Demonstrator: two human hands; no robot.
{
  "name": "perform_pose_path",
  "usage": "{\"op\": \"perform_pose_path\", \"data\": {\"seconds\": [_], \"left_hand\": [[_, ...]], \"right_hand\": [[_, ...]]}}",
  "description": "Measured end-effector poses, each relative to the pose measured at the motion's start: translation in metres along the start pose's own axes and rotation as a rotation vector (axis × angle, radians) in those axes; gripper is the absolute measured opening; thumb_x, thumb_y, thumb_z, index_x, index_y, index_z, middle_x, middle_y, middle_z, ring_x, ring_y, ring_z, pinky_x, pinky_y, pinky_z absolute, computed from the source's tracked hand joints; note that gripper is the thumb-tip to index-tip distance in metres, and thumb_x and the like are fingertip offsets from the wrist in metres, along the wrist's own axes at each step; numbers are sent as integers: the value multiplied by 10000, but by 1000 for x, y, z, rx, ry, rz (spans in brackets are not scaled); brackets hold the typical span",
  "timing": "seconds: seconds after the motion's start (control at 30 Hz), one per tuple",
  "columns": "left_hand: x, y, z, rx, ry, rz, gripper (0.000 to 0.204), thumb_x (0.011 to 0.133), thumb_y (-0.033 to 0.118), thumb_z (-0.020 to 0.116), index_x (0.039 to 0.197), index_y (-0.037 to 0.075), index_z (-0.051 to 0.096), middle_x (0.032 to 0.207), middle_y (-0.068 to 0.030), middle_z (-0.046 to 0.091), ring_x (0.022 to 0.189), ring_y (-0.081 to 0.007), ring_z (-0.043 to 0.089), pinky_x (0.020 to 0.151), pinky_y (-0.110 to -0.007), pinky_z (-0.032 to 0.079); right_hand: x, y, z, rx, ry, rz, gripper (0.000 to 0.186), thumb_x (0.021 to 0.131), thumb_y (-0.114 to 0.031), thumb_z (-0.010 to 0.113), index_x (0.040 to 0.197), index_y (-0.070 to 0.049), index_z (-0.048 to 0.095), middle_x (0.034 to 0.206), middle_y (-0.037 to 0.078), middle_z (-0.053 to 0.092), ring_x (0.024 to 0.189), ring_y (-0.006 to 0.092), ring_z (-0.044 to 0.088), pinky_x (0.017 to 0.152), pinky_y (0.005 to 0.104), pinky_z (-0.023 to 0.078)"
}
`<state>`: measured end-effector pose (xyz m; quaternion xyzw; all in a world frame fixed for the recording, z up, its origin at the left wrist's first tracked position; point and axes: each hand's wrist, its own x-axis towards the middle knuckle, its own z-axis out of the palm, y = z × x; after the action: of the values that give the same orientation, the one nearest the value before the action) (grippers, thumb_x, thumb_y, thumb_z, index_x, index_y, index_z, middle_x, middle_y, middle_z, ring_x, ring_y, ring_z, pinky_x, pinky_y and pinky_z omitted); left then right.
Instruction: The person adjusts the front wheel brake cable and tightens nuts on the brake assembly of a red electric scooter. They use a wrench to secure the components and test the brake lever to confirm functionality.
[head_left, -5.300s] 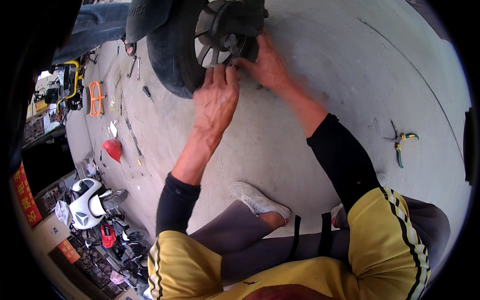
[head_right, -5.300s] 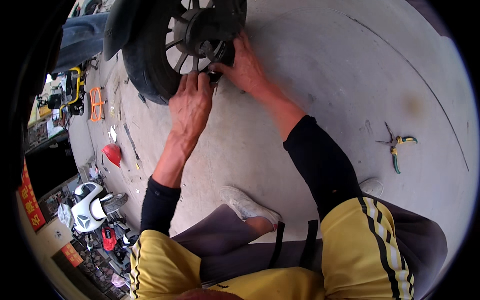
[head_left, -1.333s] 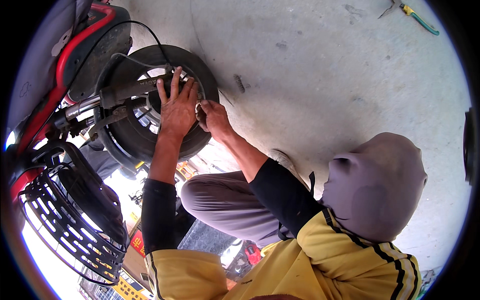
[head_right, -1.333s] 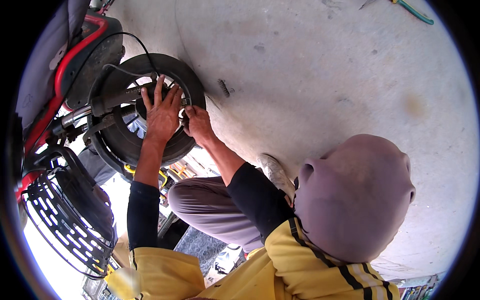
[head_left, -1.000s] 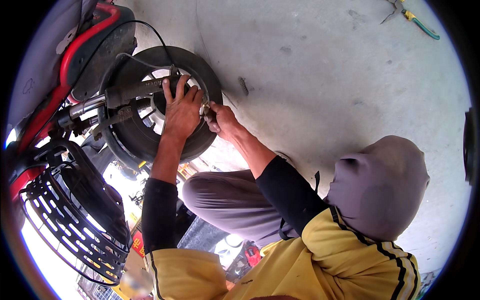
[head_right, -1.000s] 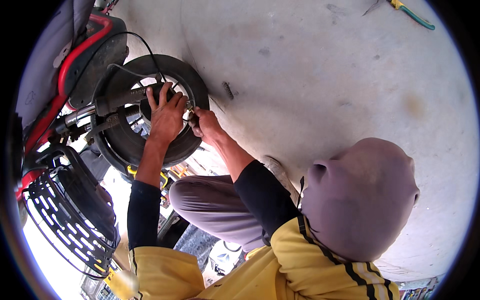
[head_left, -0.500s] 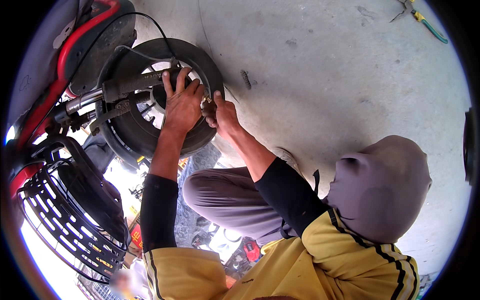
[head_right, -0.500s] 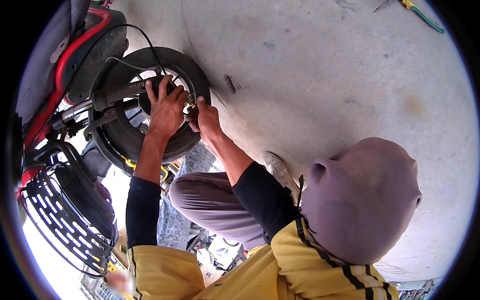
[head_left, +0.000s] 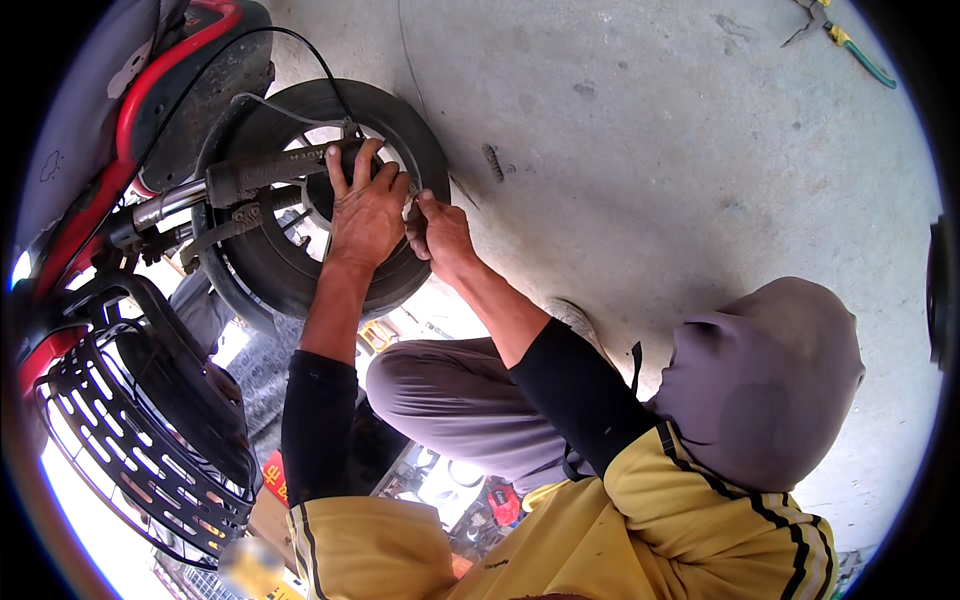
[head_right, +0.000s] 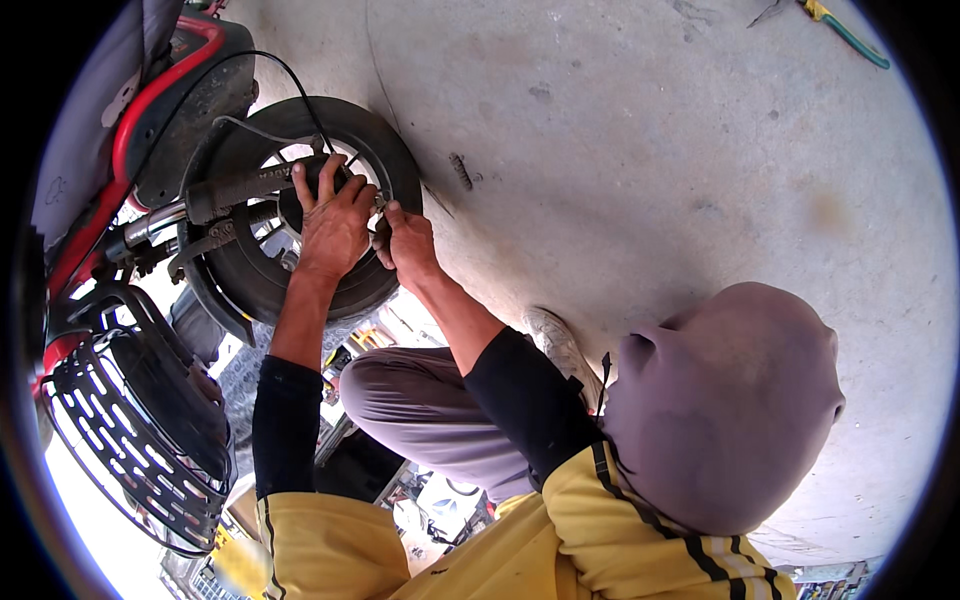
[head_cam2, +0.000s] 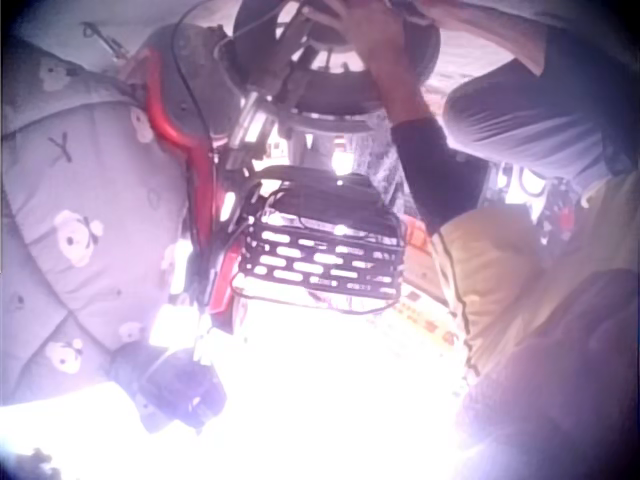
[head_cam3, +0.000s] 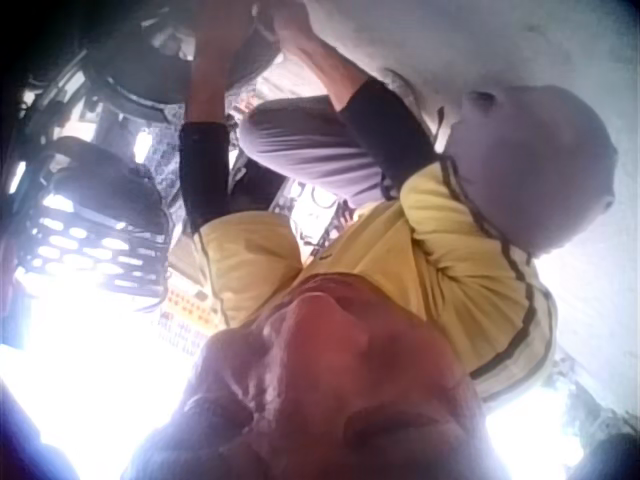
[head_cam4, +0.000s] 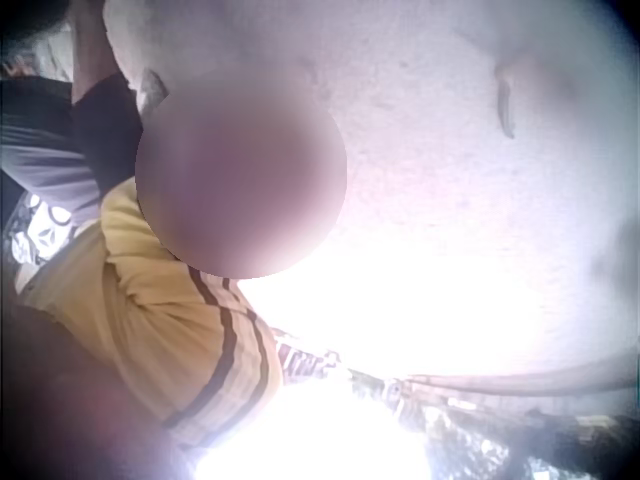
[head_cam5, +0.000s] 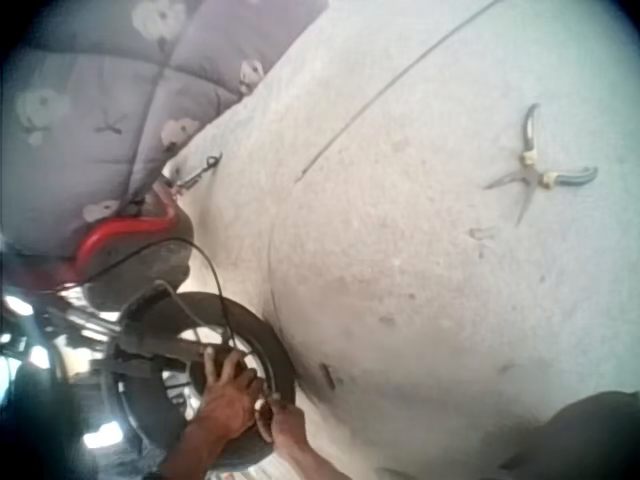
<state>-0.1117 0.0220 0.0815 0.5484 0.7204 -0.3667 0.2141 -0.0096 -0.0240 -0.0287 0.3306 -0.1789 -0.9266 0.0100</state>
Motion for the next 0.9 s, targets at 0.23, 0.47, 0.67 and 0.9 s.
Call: {"op": "perform_pose_path", "data": {"seconds": [0.23, 0.47, 0.67, 0.9], "left_hand": [[1, -1, 4, -4, 22, 15, 308, 763, 170, 747, 1064, 110, 720, 1180, -14, 661, 1426, -332, 398, 1175, -749, 92], [-8, -1, 4, -3, 6, -10, 270, 778, 155, 728, 1042, 107, 708, 1176, -18, 656, 1427, -335, 398, 1174, -751, 91], [1, -3, 4, -13, 13, 6, 247, 790, 140, 708, 1032, 94, 713, 1170, -29, 660, 1435, -320, 388, 1179, -741, 99], [0, 0, 3, -17, 26, -7, 238, 778, 130, 705, 1008, 76, 726, 1152, -43, 667, 1453, -297, 368, 1199, -713, 104]], "right_hand": [[3, -3, 25, 126, 243, -18, 449, 1111, -382, 472, 862, -23, 575, 609, 66, 547, 413, 156, 477, 365, 312, 342], [-5, -7, 3, -37, 103, 153, 372, 1097, -355, 511, 988, -4, 568, 731, 87, 588, 524, 164, 568, 419, 296, 402], [6, -10, 0, 36, 66, 160, 359, 1103, -324, 499, 1018, 11, 594, 743, 78, 590, 522, 170, 588, 452, 295, 477], [5, -6, 11, -56, 174, 53, 475, 1125, -386, 409, 913, -6, 600, 614, 55, 515, 445, 156, 508, 396, 295, 387]]}}
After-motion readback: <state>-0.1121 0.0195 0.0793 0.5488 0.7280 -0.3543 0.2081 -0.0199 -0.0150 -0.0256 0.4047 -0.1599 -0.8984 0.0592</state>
